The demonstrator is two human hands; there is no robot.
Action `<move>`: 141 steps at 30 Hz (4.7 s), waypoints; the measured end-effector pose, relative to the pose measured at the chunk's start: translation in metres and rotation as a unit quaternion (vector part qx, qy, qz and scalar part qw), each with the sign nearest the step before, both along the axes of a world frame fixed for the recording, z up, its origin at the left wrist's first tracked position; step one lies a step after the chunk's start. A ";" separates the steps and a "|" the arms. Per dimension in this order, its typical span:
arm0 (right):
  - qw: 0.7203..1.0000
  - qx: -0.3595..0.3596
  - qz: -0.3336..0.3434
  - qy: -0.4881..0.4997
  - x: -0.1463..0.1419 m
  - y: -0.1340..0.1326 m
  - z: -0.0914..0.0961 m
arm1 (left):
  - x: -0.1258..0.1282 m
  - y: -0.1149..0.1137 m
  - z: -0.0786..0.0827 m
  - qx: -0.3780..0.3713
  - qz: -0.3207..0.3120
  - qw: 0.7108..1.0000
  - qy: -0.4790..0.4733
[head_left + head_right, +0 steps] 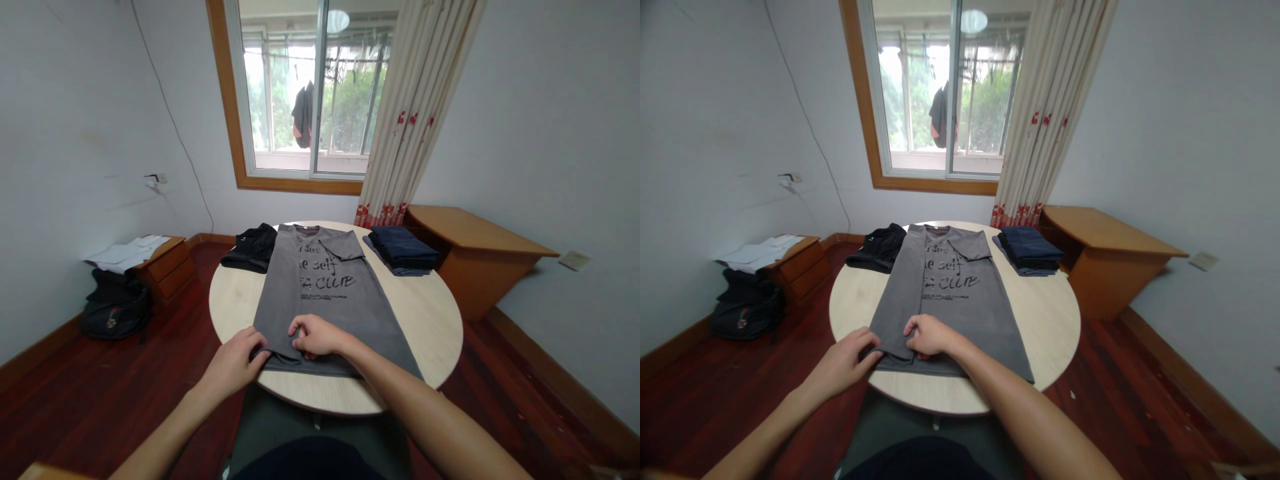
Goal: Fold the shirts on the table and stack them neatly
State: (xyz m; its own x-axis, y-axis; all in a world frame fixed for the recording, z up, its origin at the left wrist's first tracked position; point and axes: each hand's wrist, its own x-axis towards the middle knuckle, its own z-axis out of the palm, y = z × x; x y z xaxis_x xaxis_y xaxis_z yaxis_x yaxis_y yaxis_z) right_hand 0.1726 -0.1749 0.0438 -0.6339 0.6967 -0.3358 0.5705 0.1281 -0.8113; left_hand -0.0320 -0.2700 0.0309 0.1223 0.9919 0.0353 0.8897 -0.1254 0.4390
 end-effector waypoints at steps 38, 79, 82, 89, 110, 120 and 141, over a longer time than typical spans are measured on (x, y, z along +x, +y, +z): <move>0.906 0.386 0.080 -0.152 -0.026 0.080 -0.046 | -0.021 0.039 -0.027 -0.013 -0.138 0.988 0.065; 0.935 0.321 0.150 -0.017 -0.002 0.049 -0.028 | 0.022 0.399 -0.008 0.029 -0.044 0.967 0.250; 0.939 0.311 0.146 -0.012 -0.002 0.049 -0.028 | 0.044 0.393 -0.025 0.061 -0.045 0.977 0.200; 0.956 0.278 0.093 0.029 0.002 0.051 -0.035 | 0.047 0.386 -0.048 0.081 -0.040 0.989 0.121; 0.801 0.406 -0.264 -0.352 0.140 0.269 -0.025 | 0.046 0.382 -0.043 0.078 -0.037 0.990 0.108; 0.781 0.421 -0.262 -0.379 0.146 0.277 -0.023 | 0.046 0.381 -0.042 0.075 -0.033 0.991 0.107; 0.880 0.165 -0.416 -0.159 0.144 0.376 -0.020 | 0.140 0.401 -0.049 0.087 -0.172 0.979 0.071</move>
